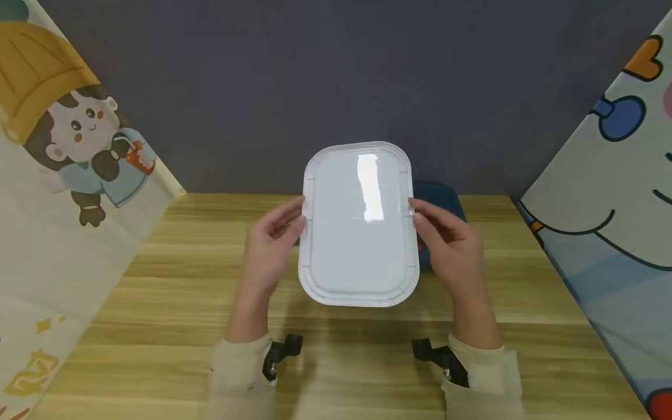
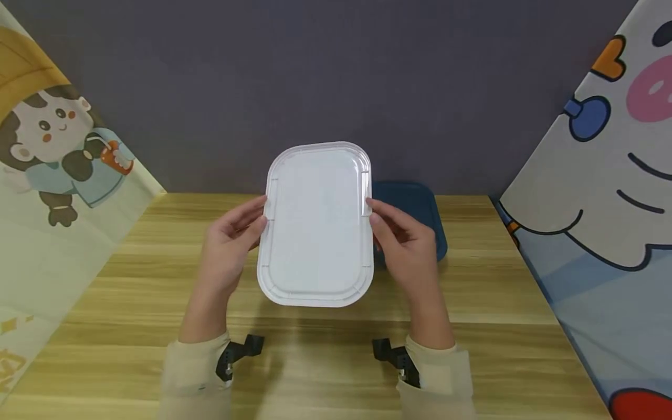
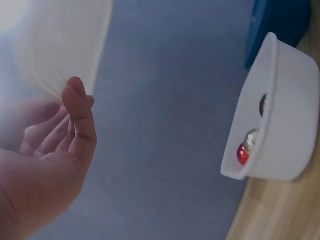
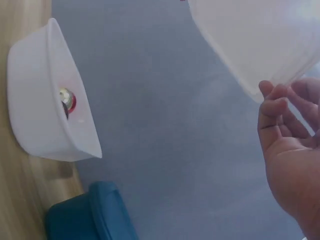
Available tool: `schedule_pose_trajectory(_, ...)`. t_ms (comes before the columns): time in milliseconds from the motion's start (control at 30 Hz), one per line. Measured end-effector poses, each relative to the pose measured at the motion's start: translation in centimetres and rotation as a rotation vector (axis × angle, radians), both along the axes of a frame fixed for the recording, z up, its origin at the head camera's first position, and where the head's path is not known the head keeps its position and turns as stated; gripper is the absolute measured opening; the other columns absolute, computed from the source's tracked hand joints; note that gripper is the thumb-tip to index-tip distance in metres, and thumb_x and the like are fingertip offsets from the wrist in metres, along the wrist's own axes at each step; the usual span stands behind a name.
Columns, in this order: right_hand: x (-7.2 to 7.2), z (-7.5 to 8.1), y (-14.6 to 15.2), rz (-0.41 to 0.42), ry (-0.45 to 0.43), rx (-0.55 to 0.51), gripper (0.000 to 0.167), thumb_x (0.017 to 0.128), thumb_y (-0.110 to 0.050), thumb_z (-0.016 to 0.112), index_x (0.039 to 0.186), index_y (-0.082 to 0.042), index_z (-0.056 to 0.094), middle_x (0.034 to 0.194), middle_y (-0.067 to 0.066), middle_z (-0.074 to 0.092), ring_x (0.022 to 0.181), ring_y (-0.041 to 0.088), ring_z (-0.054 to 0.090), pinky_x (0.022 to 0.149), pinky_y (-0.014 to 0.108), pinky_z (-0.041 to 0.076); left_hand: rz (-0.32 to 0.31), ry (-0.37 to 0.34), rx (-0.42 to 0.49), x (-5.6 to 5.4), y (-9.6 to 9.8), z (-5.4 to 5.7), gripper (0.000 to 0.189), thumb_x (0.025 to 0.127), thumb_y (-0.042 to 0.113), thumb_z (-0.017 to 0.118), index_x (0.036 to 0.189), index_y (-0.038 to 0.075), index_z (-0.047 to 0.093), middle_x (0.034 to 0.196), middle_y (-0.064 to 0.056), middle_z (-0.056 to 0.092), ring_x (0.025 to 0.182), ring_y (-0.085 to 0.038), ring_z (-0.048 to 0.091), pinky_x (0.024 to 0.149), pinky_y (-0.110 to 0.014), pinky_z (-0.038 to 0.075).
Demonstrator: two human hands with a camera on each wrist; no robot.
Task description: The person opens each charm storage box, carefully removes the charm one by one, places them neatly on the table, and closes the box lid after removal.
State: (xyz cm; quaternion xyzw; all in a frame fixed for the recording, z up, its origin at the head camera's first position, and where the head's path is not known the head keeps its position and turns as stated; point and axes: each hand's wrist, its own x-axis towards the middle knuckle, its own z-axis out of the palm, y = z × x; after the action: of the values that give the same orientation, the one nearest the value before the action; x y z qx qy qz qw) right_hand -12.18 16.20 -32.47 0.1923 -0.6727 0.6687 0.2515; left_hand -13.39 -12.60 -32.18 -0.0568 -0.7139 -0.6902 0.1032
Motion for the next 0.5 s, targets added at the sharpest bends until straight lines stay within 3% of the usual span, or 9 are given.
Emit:
schedule_pose_trajectory(167,-0.2,-0.5,-0.6,0.037,-0.048,0.079,0.038,0.102,0.006,0.064,0.140,0.002,0.068,0.109,-0.007,0.081,0.062,0.011,0.061,0.059,0.021,0.051,0.045,-0.013,-0.010,-0.2,-0.9,-0.4,0.038,0.104,0.003,0.066,0.141,0.010,0.068,0.132,-0.022,0.074,0.098,-0.008,0.077,0.081,-0.025,0.064)
schedule_pose_trajectory(400,-0.9,-1.6,-2.9,0.009,-0.186,0.300,0.045,0.103,-0.005,0.068,0.148,-0.003,0.062,0.123,0.023,0.077,0.068,0.014,0.073,0.061,0.020,0.057,0.121,-0.110,-0.083,-0.5,-3.3,-1.3,0.035,0.105,0.012,0.068,0.139,0.007,0.070,0.122,-0.019,0.074,0.093,-0.006,0.075,0.081,-0.023,0.064)
schedule_pose_trajectory(500,-1.2,-2.0,-4.4,0.016,-0.247,0.409,0.049,0.105,-0.011,0.068,0.152,-0.004,0.058,0.128,0.023,0.075,0.074,0.018,0.077,0.062,0.022,0.059,0.145,-0.149,-0.156,-0.3,-4.8,-1.7,0.039,0.104,0.013,0.069,0.143,0.011,0.068,0.127,-0.021,0.073,0.094,-0.004,0.073,0.081,-0.020,0.063)
